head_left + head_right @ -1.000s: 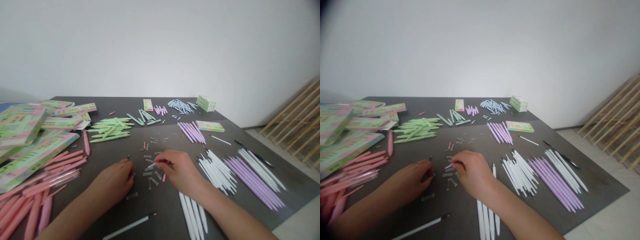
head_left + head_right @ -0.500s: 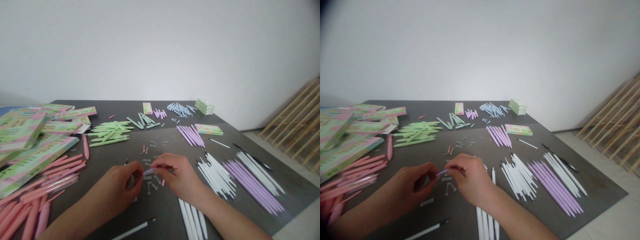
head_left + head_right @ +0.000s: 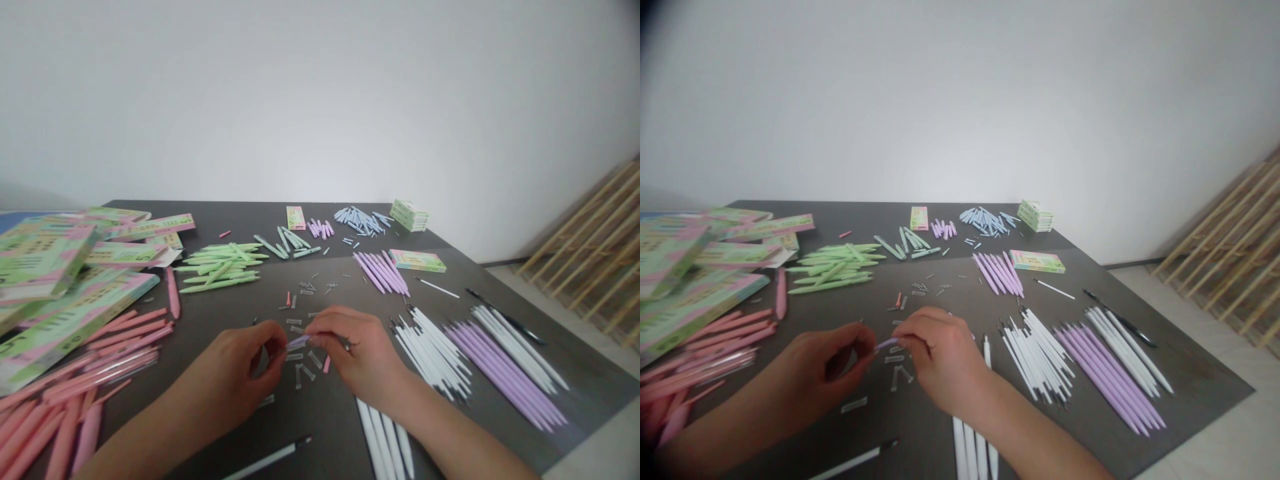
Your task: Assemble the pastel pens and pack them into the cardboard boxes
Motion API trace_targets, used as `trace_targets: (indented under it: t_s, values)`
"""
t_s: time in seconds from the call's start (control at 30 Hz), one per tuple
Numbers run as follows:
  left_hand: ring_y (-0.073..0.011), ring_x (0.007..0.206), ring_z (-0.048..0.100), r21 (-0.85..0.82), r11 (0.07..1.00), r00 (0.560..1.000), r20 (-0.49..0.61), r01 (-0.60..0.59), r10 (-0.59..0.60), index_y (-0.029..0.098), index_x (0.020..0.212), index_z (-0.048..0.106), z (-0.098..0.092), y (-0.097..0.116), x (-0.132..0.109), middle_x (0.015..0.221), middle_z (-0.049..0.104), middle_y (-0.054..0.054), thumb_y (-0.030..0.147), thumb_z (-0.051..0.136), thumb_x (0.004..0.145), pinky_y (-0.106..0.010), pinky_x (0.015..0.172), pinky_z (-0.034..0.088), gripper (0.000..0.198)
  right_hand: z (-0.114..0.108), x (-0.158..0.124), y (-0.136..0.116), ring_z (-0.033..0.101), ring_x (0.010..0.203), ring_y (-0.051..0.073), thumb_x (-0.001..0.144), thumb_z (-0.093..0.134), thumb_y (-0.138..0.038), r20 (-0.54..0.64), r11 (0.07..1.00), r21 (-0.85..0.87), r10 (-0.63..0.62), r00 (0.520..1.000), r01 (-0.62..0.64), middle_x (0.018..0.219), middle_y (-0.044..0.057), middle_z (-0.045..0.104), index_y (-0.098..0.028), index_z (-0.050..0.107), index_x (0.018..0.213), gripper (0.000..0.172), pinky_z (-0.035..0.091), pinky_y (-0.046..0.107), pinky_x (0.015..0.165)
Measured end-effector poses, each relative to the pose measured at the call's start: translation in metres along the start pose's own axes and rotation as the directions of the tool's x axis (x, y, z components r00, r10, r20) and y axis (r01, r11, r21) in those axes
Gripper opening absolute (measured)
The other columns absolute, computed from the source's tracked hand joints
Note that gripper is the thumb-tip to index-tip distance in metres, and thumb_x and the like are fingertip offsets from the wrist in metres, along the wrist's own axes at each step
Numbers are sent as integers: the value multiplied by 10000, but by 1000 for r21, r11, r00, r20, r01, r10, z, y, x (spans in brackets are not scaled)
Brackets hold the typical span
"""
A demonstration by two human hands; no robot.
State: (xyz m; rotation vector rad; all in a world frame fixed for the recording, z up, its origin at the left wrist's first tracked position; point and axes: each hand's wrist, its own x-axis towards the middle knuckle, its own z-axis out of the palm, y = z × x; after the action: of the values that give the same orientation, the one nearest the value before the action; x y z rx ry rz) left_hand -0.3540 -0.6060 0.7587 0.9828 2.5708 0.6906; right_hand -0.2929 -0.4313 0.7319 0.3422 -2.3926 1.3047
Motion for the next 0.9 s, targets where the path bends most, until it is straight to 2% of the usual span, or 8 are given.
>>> trace_targets:
  t_s: [0.1, 0.2, 0.37, 0.47, 0.77, 0.9]
  values:
    - [-93, 469, 423, 1, 1000, 1000, 9, 0, 0, 204, 750, 583, -3, 2, -1, 490, 450, 64, 255, 441, 790, -197, 454, 279, 157, 1, 0, 2, 608, 743, 123, 794, 563, -67, -13, 1000, 15, 23, 1000, -23, 784, 14, 653, -192, 684, 813, 174, 470, 228, 685]
    - [-92, 476, 434, 0, 1000, 1000, 3, -10, 10, 203, 755, 589, -2, 0, -1, 506, 473, 60, 257, 443, 792, -196, 462, 289, 160, 0, 1, 3, 613, 762, 129, 809, 542, -77, -2, 1000, 5, -27, 1000, 27, 804, 24, 661, -199, 685, 823, 189, 483, 236, 703]
    - [-88, 460, 426, 14, 999, 994, -98, -40, 41, 215, 747, 598, 7, -10, 0, 503, 486, 62, 264, 449, 796, -201, 451, 276, 164, -3, -1, -1, 621, 796, 126, 824, 495, -66, -8, 985, -45, -167, 986, 167, 847, 43, 677, -201, 683, 859, 234, 499, 235, 720]
    - [-90, 454, 424, 27, 998, 988, -146, -48, 51, 224, 749, 603, 10, -14, 1, 496, 487, 64, 275, 460, 794, -207, 453, 274, 158, -3, -2, -1, 625, 805, 130, 817, 492, -58, -10, 978, -73, -199, 980, 198, 859, 53, 682, -199, 684, 867, 243, 504, 240, 718]
    - [-91, 455, 427, 35, 999, 985, -168, -38, 43, 224, 761, 613, 5, -14, 0, 500, 495, 62, 288, 462, 796, -211, 475, 292, 167, 2, -2, -2, 637, 766, 135, 808, 541, -95, -54, 989, -40, -145, 988, 143, 833, 57, 688, -189, 700, 859, 191, 510, 242, 691]
    - [-87, 463, 436, 5, 997, 988, -131, -77, 77, 235, 786, 611, 5, -14, -1, 525, 520, 64, 294, 459, 817, -207, 475, 297, 166, 3, -2, 0, 631, 738, 130, 803, 545, -87, -32, 996, 52, -65, 997, 67, 821, 41, 683, -196, 702, 851, 196, 507, 236, 665]
